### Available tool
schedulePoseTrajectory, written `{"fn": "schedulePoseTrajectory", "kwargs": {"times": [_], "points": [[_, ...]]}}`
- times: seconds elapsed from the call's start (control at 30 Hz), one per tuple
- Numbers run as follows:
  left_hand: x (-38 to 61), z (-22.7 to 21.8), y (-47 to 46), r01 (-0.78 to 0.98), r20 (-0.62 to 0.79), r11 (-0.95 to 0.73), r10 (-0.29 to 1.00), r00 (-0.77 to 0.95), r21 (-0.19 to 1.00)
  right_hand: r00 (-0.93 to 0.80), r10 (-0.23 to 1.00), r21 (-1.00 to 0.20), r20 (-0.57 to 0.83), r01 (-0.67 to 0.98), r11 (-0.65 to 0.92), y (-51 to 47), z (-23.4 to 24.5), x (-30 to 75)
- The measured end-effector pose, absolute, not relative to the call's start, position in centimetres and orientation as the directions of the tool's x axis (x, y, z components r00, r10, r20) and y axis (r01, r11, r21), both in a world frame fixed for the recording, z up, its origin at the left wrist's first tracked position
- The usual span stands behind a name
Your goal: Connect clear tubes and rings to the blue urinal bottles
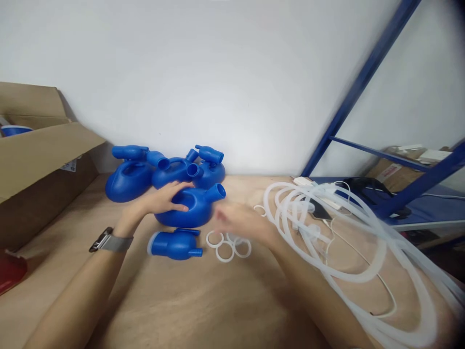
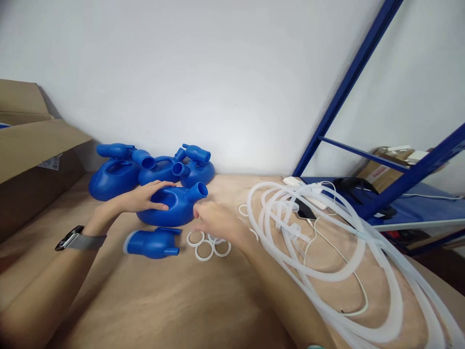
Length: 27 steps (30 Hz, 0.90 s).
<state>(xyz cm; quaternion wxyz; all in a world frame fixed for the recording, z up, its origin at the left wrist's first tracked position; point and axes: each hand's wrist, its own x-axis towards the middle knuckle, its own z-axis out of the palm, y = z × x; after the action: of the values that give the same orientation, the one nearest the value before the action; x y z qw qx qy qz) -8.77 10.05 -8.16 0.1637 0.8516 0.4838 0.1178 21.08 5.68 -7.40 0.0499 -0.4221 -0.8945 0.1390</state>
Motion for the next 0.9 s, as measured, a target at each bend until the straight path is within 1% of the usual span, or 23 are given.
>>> {"fn": "schedulePoseTrajectory", "kwargs": {"times": [0.03,0.07,0.1,0.17,0.23,0.3,0.43,0.5,0.57,0.63,0.73,0.8,0.9], "points": [[-9.0,-7.8,9.9,0.784,0.031,-0.471,0.864,0.502,0.404,-0.718,0.686,-0.275,-0.116,0.687,0.672,5.6,-7.8,20.8],[-9.2,-7.5,9.7,0.789,0.02,-0.456,0.87,0.493,0.412,-0.772,0.611,-0.249,-0.174,0.635,0.731,5.6,-8.4,20.4],[-9.2,-7.3,9.5,0.796,0.013,-0.439,0.879,0.477,0.416,-0.803,0.559,-0.214,-0.207,0.594,0.775,5.7,-9.1,20.1],[-9.2,-7.1,9.3,0.81,0.02,-0.411,0.896,0.444,0.418,-0.828,0.515,-0.151,-0.221,0.551,0.82,6.1,-10.7,19.4],[-9.0,-7.4,9.3,0.815,0.064,-0.411,0.904,0.424,0.408,-0.838,0.498,-0.138,-0.223,0.533,0.835,6.7,-11.8,19.1],[-8.7,-7.7,9.4,0.812,0.117,-0.435,0.898,0.425,0.389,-0.841,0.492,-0.157,-0.224,0.53,0.833,7.3,-12.0,19.2],[-8.4,-8.1,9.6,0.795,0.153,-0.473,0.88,0.45,0.38,-0.829,0.52,-0.288,-0.205,0.559,0.777,8.1,-10.7,20.5],[-8.5,-8.1,9.7,0.802,0.146,-0.463,0.885,0.442,0.377,-0.858,0.477,-0.363,-0.188,0.513,0.778,8.2,-10.1,21.0],[-8.6,-8.2,9.7,0.815,0.131,-0.442,0.896,0.425,0.374,-0.895,0.397,-0.411,-0.202,0.446,0.795,7.9,-10.2,21.1],[-8.6,-8.3,9.8,0.823,0.122,-0.426,0.903,0.411,0.375,-0.904,0.35,-0.396,-0.245,0.423,0.815,7.5,-10.8,20.6],[-8.6,-8.4,9.8,0.825,0.12,-0.414,0.908,0.4,0.385,-0.894,0.35,-0.294,-0.28,0.427,0.855,7.1,-11.8,19.8],[-8.6,-8.4,9.8,0.825,0.119,-0.409,0.911,0.396,0.391,-0.897,0.358,-0.261,-0.259,0.421,0.869,7.3,-11.9,19.6],[-8.5,-8.4,9.8,0.823,0.129,-0.409,0.911,0.391,0.394,-0.895,0.388,-0.26,-0.221,0.437,0.861,7.5,-11.4,20.1]]}}
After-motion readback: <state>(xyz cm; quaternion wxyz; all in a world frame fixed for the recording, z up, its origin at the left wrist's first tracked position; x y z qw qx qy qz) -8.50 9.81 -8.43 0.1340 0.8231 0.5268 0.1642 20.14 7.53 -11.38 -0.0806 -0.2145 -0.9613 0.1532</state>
